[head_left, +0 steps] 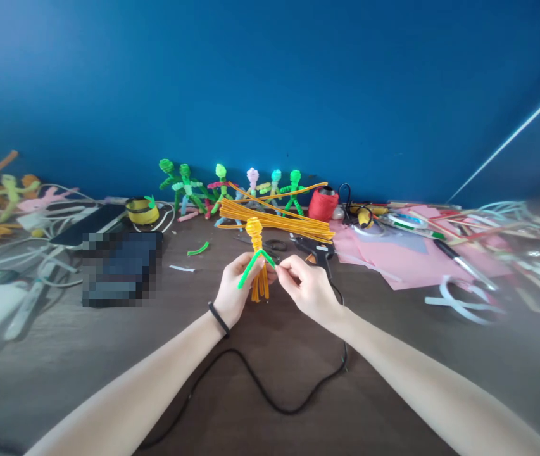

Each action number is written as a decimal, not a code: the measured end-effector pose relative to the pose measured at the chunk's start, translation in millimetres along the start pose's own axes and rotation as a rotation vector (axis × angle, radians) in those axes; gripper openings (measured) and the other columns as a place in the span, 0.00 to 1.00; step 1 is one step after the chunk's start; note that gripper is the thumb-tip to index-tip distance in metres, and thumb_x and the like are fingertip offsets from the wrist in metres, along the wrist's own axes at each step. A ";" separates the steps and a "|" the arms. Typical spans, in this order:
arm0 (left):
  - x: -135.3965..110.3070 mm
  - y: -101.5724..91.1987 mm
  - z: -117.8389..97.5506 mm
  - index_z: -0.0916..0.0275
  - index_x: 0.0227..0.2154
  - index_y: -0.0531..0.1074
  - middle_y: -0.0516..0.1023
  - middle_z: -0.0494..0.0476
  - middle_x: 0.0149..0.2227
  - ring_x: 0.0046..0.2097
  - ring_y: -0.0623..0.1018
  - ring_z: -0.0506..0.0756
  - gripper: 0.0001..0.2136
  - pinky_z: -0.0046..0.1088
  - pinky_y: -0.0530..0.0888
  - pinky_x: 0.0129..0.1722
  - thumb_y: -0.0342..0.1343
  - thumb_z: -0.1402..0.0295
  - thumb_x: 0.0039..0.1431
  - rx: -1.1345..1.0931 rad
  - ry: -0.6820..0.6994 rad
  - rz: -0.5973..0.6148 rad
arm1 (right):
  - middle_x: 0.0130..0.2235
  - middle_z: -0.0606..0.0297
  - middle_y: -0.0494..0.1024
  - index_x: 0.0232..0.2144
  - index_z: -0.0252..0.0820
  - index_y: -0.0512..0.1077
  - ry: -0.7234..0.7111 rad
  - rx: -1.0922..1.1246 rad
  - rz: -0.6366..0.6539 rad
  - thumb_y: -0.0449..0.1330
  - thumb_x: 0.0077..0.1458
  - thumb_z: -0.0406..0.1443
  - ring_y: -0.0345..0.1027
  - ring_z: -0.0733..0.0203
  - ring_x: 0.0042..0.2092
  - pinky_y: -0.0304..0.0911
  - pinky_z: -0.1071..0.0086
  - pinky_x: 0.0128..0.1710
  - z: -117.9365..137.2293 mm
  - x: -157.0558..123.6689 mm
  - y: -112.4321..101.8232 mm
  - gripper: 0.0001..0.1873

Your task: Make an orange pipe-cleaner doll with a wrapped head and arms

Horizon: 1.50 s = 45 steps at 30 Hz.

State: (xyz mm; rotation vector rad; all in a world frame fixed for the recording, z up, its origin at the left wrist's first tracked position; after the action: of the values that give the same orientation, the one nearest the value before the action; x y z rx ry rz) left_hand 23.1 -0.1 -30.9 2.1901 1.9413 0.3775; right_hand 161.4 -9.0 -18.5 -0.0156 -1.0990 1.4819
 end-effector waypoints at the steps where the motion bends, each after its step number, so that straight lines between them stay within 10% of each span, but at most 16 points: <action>1: -0.1 0.0 0.0 0.65 0.29 0.68 0.75 0.53 0.25 0.29 0.76 0.51 0.11 0.24 0.72 0.28 0.55 0.61 0.49 0.003 -0.003 0.002 | 0.17 0.72 0.64 0.24 0.39 0.62 0.000 -0.003 0.003 0.48 0.55 0.36 0.54 0.73 0.17 0.49 0.78 0.18 -0.6 0.2 0.0 0.09; 34: -4.0 3.1 -8.2 0.66 0.31 0.71 0.76 0.53 0.28 0.31 0.74 0.49 0.09 0.22 0.70 0.33 0.54 0.65 0.49 0.318 0.130 -0.052 | 0.15 0.74 0.57 0.20 0.40 0.58 0.043 0.041 -0.017 0.50 0.52 0.35 0.48 0.74 0.17 0.47 0.78 0.19 -4.0 1.8 2.3 0.10; 45: -7.4 6.7 -7.4 0.63 0.30 0.65 0.66 0.46 0.17 0.19 0.68 0.47 0.08 0.19 0.62 0.16 0.51 0.63 0.51 0.384 0.133 -0.030 | 0.15 0.74 0.57 0.20 0.40 0.58 0.104 0.082 0.013 0.49 0.51 0.36 0.48 0.73 0.18 0.48 0.78 0.20 -3.8 1.7 1.8 0.11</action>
State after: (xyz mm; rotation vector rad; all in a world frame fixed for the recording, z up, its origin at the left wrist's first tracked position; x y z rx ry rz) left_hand 26.2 -8.4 -22.3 2.4115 2.2754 0.1574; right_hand 161.7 -5.0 -20.7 -0.0417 -0.9555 1.5195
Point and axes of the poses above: each hand's wrist, its own x-axis towards the middle knuckle, its own y-axis out of the palm, z = x × y, the point moved 1 cm from there along x, towards the middle knuckle
